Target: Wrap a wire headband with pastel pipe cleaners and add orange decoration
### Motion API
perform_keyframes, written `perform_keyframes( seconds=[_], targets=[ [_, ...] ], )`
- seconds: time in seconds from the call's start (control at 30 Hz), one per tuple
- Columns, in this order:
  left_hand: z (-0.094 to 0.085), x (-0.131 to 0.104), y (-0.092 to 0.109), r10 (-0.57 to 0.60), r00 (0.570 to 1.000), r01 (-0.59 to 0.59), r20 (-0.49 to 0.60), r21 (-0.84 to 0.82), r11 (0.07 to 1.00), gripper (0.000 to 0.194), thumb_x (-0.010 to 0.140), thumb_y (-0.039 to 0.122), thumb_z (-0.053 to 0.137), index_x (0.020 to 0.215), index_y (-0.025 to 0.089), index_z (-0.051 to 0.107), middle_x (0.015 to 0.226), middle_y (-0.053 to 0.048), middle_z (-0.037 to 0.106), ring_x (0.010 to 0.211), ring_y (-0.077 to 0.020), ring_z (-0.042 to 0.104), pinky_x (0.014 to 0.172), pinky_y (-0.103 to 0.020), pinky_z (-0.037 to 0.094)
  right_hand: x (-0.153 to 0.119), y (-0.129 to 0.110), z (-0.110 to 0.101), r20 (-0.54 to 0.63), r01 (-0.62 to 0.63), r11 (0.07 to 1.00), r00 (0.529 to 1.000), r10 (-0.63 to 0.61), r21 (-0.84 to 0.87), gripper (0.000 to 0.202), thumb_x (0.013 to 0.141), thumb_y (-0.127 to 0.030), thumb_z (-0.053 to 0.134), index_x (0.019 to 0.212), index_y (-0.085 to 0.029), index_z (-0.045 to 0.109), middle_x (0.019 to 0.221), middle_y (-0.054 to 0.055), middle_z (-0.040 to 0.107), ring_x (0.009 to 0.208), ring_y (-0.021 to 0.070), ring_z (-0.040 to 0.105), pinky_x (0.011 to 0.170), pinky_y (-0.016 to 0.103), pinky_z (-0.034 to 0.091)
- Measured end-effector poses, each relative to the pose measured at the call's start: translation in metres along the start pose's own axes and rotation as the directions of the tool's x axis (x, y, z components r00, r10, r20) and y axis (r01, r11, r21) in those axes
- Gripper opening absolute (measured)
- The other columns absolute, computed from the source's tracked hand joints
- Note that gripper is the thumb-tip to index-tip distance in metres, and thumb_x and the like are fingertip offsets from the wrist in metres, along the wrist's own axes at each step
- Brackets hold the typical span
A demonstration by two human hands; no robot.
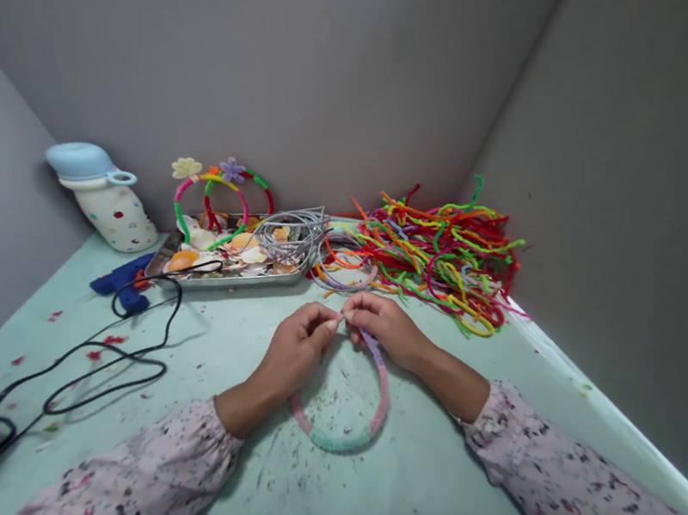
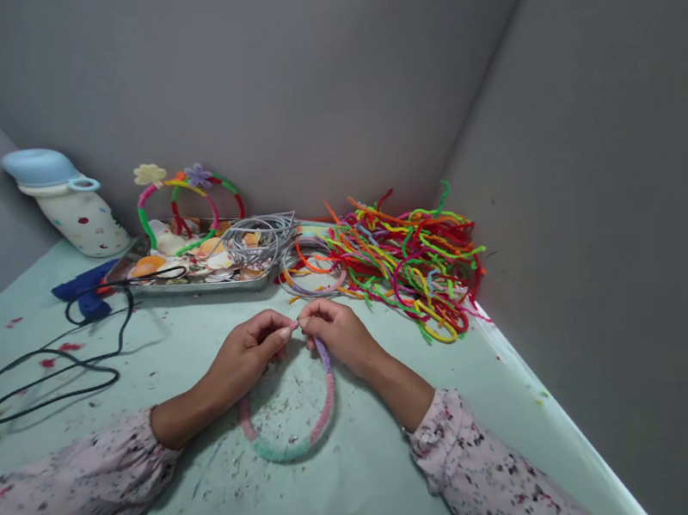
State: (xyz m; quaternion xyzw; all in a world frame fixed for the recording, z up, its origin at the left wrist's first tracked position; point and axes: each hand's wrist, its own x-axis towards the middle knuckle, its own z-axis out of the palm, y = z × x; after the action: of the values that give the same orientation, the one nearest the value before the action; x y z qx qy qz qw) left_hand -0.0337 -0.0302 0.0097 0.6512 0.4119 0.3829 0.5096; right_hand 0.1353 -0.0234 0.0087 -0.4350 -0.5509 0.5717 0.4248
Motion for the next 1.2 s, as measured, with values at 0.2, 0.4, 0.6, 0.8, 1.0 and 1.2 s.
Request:
perform_keyframes(
  seconds=[0.2, 0.4, 0.6, 0.8, 1.0, 1.2],
  targets=[
    [0.001, -0.001, 0.004, -0.004, 0.996, 0.009, -0.085, 0.059, 0.998, 0.019, 0.079, 0.034, 0.055, 0.082, 0.015, 0.056, 0.061, 0.003, 0.05, 0.054, -0.0084, 0.042, 0.05, -0.019, 0.034, 0.0, 0.002, -0.002, 0.054, -0.013, 1.0, 0.998, 0.012, 0.011, 0.011, 0.076, -0.024, 0.056, 0.079, -0.016, 0.061, 0.06, -0.003, 0.056, 0.051, 0.0089, 0.052, 0.051, 0.022, 0.041],
    [0.0, -0.003, 0.002, 0.063, 0.995, -0.059, -0.079, 0.062, 0.996, 0.02, 0.081, 0.035, 0.055, 0.078, 0.015, 0.054, 0.06, 0.003, 0.05, 0.053, -0.0079, 0.041, 0.05, -0.019, 0.033, -0.001, 0.001, -0.003, 0.077, -0.007, 0.999, 0.997, 0.003, 0.05, 0.013, 0.075, -0.025, 0.059, 0.082, -0.015, 0.065, 0.067, -0.002, 0.058, 0.053, 0.0082, 0.053, 0.052, 0.021, 0.041],
    [0.0, -0.002, 0.005, 0.042, 0.998, -0.045, -0.045, -0.08, 0.996, 0.021, 0.081, 0.036, 0.056, 0.078, 0.015, 0.053, 0.057, 0.005, 0.05, 0.048, -0.0064, 0.041, 0.048, -0.018, 0.032, 0.0, 0.006, -0.004, 0.111, -0.083, 0.969, 0.992, 0.058, 0.233, 0.013, 0.074, -0.026, 0.064, 0.083, -0.016, 0.064, 0.067, -0.001, 0.061, 0.056, 0.0073, 0.055, 0.051, 0.018, 0.04],
    [0.001, 0.001, 0.007, -0.007, 1.0, 0.004, -0.009, -0.233, 0.972, 0.022, 0.078, 0.035, 0.06, 0.078, 0.015, 0.052, 0.063, 0.002, 0.056, 0.051, -0.0066, 0.049, 0.048, -0.018, 0.035, -0.001, 0.0, 0.0, 0.126, -0.154, 0.918, 0.985, 0.115, 0.366, 0.012, 0.071, -0.022, 0.066, 0.08, -0.014, 0.063, 0.063, -0.001, 0.061, 0.053, 0.0064, 0.055, 0.048, 0.015, 0.04],
    [0.0, 0.002, 0.007, -0.036, 0.999, 0.037, 0.009, -0.258, 0.965, 0.023, 0.077, 0.036, 0.062, 0.077, 0.015, 0.053, 0.059, 0.003, 0.055, 0.05, -0.0059, 0.048, 0.048, -0.017, 0.036, -0.001, -0.001, 0.005, 0.087, -0.177, 0.871, 0.984, 0.154, 0.458, 0.009, 0.067, -0.019, 0.065, 0.073, -0.012, 0.062, 0.056, -0.002, 0.058, 0.046, 0.0053, 0.051, 0.044, 0.014, 0.038],
    [0.001, 0.004, 0.009, -0.038, 0.999, 0.039, 0.01, -0.295, 0.955, 0.022, 0.077, 0.035, 0.063, 0.077, 0.015, 0.053, 0.059, 0.003, 0.055, 0.052, -0.0067, 0.049, 0.051, -0.018, 0.038, 0.0, 0.002, 0.012, 0.029, -0.176, 0.819, 0.981, 0.192, 0.546, 0.006, 0.068, -0.019, 0.062, 0.067, -0.013, 0.059, 0.053, -0.003, 0.054, 0.042, 0.0049, 0.047, 0.038, 0.015, 0.034]
  ],
)
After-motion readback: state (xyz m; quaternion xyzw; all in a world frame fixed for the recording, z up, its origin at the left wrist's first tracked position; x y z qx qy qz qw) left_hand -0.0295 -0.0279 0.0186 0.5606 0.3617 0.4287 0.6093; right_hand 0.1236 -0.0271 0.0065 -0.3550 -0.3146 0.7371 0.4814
